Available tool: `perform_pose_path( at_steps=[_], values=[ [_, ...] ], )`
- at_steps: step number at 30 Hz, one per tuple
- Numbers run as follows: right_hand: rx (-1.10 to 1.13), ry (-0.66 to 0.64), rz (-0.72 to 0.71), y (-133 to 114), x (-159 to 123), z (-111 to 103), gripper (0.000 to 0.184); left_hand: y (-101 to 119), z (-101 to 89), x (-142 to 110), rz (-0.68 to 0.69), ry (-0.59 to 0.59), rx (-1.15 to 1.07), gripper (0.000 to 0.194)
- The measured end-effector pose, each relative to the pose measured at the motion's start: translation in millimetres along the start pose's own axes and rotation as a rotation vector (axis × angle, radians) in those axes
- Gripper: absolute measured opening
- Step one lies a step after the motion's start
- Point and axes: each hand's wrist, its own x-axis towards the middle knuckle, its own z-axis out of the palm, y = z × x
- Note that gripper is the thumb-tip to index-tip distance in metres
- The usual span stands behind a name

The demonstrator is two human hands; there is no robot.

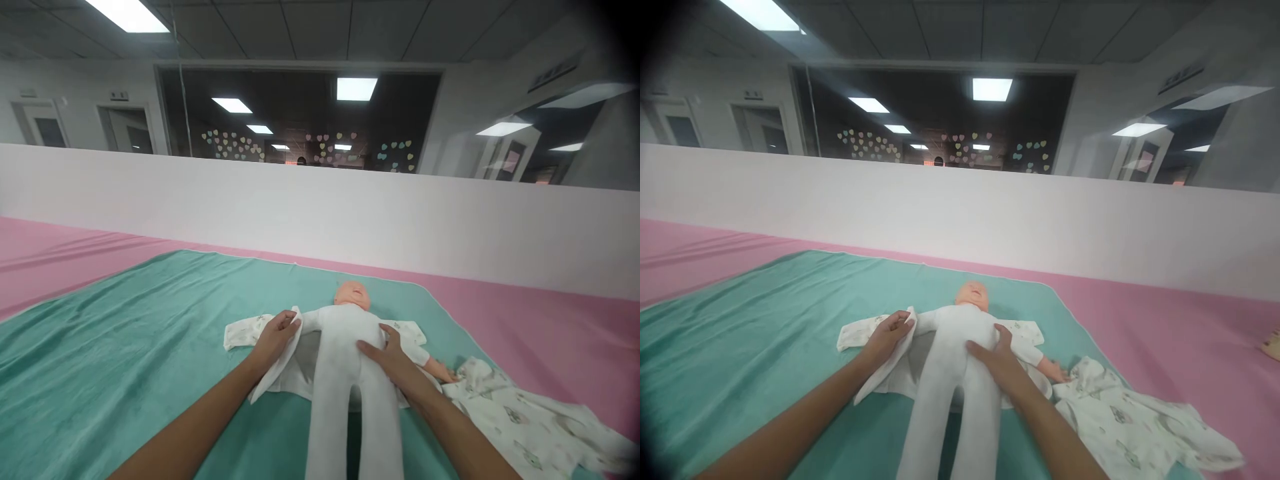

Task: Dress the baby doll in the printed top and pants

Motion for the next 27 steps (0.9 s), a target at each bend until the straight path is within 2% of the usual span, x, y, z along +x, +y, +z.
perform_pose_path(
  at_steps=[2,5,9,14,18,20,23,24,25,27],
  values=[
    [0.069,-0.041,-0.029,-1.6,-1.8,4.5,0.095,1.7,5.1,2.7,0.0,0.048,0.024,0.031],
    [0.147,-0.021,-0.086,-3.1,-4.0,11.0,0.096,9.9,15.0,10.1,-0.014,0.113,-0.036,0.032],
    [0.207,-0.104,-0.184,-5.8,-11.2,27.0,0.098,31.7,30.7,27.4,-0.004,0.068,-0.086,0.033],
    [0.154,-0.237,-0.258,-0.8,-17.5,45.5,0.088,63.5,44.6,41.4,0.095,-0.092,0.163,0.03],
    [0.175,-0.31,-0.272,6.9,-14.7,46.7,0.08,84.4,49.3,23.9,-0.008,-0.244,0.375,0.028],
    [0.208,-0.324,-0.3,7.7,-12.7,45.9,0.08,100.0,52.5,6.9,-0.071,-0.431,0.41,0.032],
    [0.242,-0.329,-0.421,5.6,-10.7,46.2,0.074,128.7,59.3,-14.1,-0.076,-0.855,0.367,0.038],
    [0.249,-0.329,-0.457,5.1,-10.2,46.5,0.072,136.7,61.5,-16.7,-0.04,-0.9,0.364,0.038],
    [0.255,-0.326,-0.479,4.9,-9.7,46.9,0.07,142.4,63.4,-16.4,0.007,-0.884,0.363,0.037],
    [0.263,-0.318,-0.474,5.6,-8.7,47.7,0.068,144.7,66.3,-7.5,0.115,-0.747,0.383,0.036]
  ],
)
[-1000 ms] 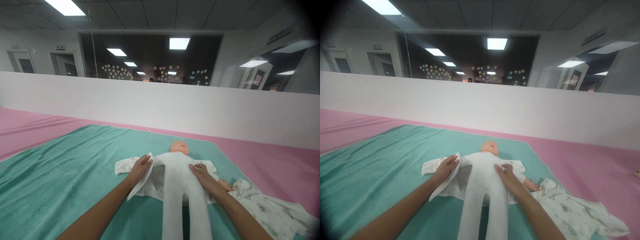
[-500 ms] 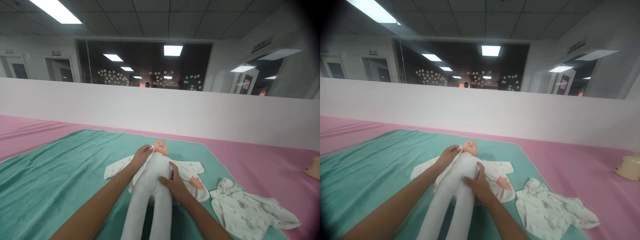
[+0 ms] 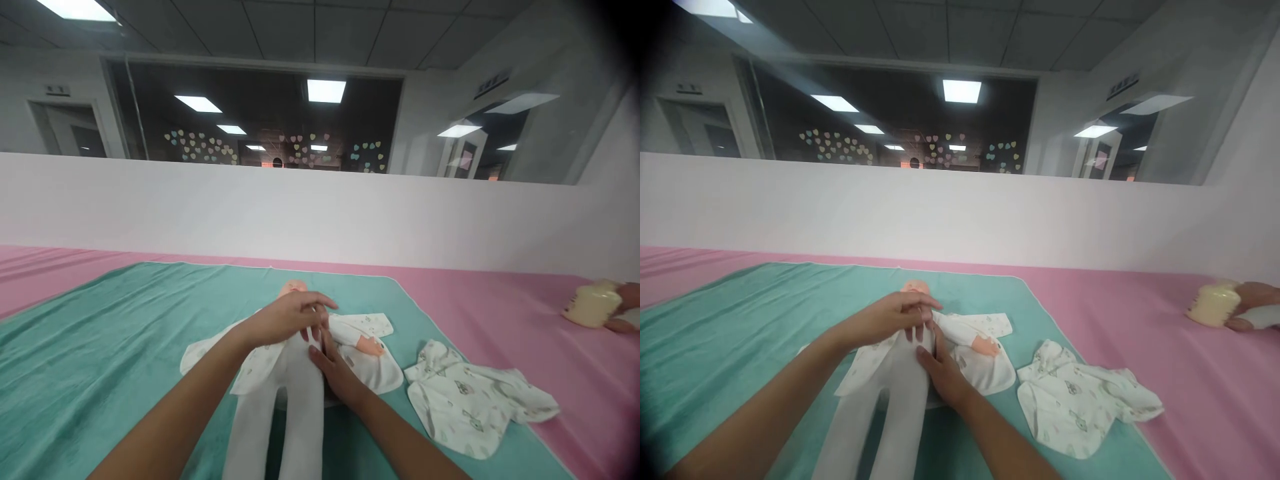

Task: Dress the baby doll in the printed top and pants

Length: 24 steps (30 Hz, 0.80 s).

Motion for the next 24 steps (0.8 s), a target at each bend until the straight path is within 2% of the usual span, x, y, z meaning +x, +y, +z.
perform_pose_path(
  at_steps=[3,5,6,8,11,14,17,19,21,23,24],
  values=[
    [0.02,-0.014,0.08,1.7,1.1,0.5,0.068,-21.3,-7.4,23.7,-0.001,0.249,0.171,0.035],
    [0.055,-0.049,0.072,0.6,2.4,1.8,0.07,-41.5,-7.4,43.7,-0.046,0.309,0.327,0.034],
    [0.062,-0.066,0.04,-0.6,3.1,2.9,0.071,-50.9,-5.1,54.3,-0.058,0.282,0.404,0.035],
    [0.029,-0.08,-0.047,-3.1,4.3,5.9,0.072,-65.5,4.4,75.7,-0.054,0.157,0.576,0.043],
    [-0.087,-0.081,-0.134,-3.3,5.5,9.3,0.067,-76.3,25.4,105.2,-0.006,-0.027,0.837,0.051],
    [-0.193,-0.112,-0.137,2.9,7.7,3.7,0.055,-80.1,41.5,126.9,0.027,-0.143,1.021,0.032],
    [-0.411,-0.127,-0.155,12.8,13.8,-19.4,0.041,-83.1,42.2,138.8,0.019,-0.154,1.153,0.027],
    [-0.635,-0.02,-0.186,19.7,19.1,-44.2,0.034,-84.3,35.6,141.7,0.004,-0.108,1.209,0.033],
    [-0.849,0.212,-0.165,26.2,23.5,-71.8,0.028,-84.6,28.3,141.4,-0.004,-0.058,1.261,0.034],
    [-0.995,0.432,-0.063,31.6,25.7,-96.7,0.022,-84.1,23.9,138.9,-0.006,-0.024,1.305,0.033],
    [-1.033,0.488,0.004,33.9,25.9,-106.5,0.019,-83.8,23.3,136.9,-0.006,-0.017,1.325,0.032]
  ],
)
